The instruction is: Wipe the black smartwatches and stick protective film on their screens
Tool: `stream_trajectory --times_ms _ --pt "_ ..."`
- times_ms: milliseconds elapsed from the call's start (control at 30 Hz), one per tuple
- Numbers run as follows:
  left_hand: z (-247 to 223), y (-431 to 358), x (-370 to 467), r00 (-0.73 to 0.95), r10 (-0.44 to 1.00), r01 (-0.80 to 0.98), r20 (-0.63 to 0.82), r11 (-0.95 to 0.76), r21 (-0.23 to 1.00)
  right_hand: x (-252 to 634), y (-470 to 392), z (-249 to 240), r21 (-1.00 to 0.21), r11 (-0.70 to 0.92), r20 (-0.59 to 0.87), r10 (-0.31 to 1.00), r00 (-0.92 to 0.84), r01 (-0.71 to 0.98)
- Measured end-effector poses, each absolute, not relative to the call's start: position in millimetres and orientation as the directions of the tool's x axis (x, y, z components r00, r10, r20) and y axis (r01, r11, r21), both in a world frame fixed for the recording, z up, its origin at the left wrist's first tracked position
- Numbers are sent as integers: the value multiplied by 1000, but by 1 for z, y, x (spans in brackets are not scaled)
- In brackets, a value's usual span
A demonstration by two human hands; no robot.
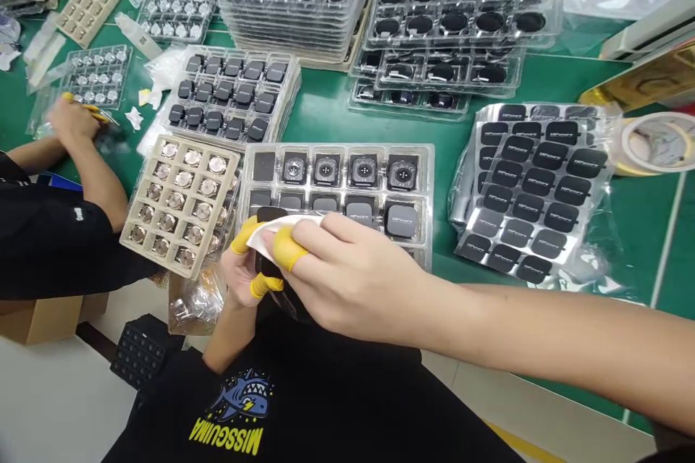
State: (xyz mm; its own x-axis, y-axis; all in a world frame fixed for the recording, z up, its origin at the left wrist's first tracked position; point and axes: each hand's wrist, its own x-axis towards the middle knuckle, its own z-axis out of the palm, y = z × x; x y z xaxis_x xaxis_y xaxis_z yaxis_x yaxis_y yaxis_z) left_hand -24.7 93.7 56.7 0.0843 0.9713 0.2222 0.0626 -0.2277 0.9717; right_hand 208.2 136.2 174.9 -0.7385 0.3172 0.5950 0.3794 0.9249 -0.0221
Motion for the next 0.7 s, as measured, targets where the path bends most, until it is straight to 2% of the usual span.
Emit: stream_trajectory --times_ms 100,233,367,500,633,700 --pt "69 90 -25 13 963 -4 268 -268 963 219 132 187 -86 918 522 373 -767 388" --pt "82 85 -25 -84 961 -105 264 -272 956 237 118 193 -222 876 517 478 -710 428" --pt "81 84 -21 -83 966 -122 244 -253 960 231 110 195 -261 920 556 390 -734 291" --pt "78 83 -22 -43 956 -101 292 -294 950 209 118 198 -232 950 511 302 -805 209" --pt "75 81 -28 18 950 -54 313 -312 949 192 133 193 -83 961 524 267 -809 264" --pt "73 81 -30 -12 949 -64 315 -315 947 190 135 191 -10 949 525 272 -807 314"
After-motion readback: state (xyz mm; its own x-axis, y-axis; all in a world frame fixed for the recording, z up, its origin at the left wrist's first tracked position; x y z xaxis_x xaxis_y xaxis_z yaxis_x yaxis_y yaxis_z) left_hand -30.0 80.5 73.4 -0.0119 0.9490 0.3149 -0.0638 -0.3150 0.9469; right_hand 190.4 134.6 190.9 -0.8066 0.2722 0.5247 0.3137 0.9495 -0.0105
